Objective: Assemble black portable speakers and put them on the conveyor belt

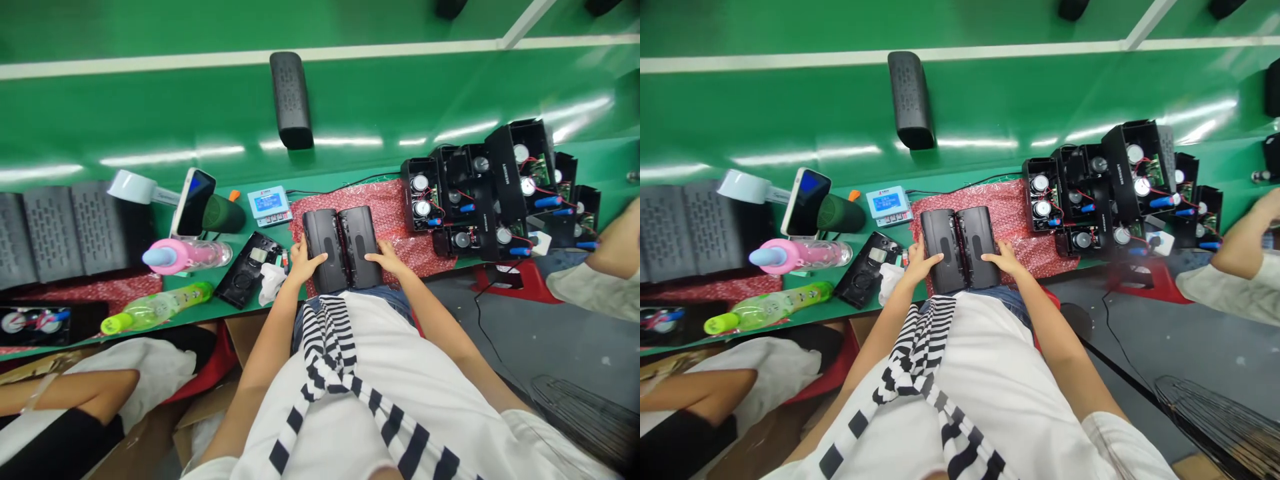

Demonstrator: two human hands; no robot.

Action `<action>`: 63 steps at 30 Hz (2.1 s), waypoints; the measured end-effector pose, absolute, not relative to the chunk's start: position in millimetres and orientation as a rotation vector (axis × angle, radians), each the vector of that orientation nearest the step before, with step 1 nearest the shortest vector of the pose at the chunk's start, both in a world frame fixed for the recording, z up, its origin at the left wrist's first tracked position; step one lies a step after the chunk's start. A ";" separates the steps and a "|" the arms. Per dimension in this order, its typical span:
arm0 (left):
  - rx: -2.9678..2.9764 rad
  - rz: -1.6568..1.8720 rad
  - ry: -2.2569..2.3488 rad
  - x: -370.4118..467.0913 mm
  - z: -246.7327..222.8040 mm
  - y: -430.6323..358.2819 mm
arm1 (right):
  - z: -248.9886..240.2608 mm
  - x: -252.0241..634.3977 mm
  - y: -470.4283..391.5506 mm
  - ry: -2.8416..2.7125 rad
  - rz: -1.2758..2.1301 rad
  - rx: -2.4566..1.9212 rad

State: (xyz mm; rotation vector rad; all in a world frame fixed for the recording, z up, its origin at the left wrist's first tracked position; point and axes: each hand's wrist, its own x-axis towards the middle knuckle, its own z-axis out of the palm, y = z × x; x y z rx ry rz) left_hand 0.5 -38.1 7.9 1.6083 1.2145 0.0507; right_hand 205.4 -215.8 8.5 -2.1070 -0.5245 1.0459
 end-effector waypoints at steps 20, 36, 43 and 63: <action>1.565 0.285 1.309 13.6 11.6 -66.9 | 13.6 208.9 -162.0 -0.238 1.015 -1.942; 1.502 0.354 1.309 14.1 16.2 -70.7 | 19.0 212.7 -161.8 -0.290 0.981 -1.984; 1.500 0.357 1.318 13.9 16.6 -70.3 | 10.9 213.0 -160.9 -0.289 0.957 -2.002; 1.506 0.344 1.296 10.1 3.1 -69.2 | -0.1 211.0 -164.8 -0.319 0.921 -1.978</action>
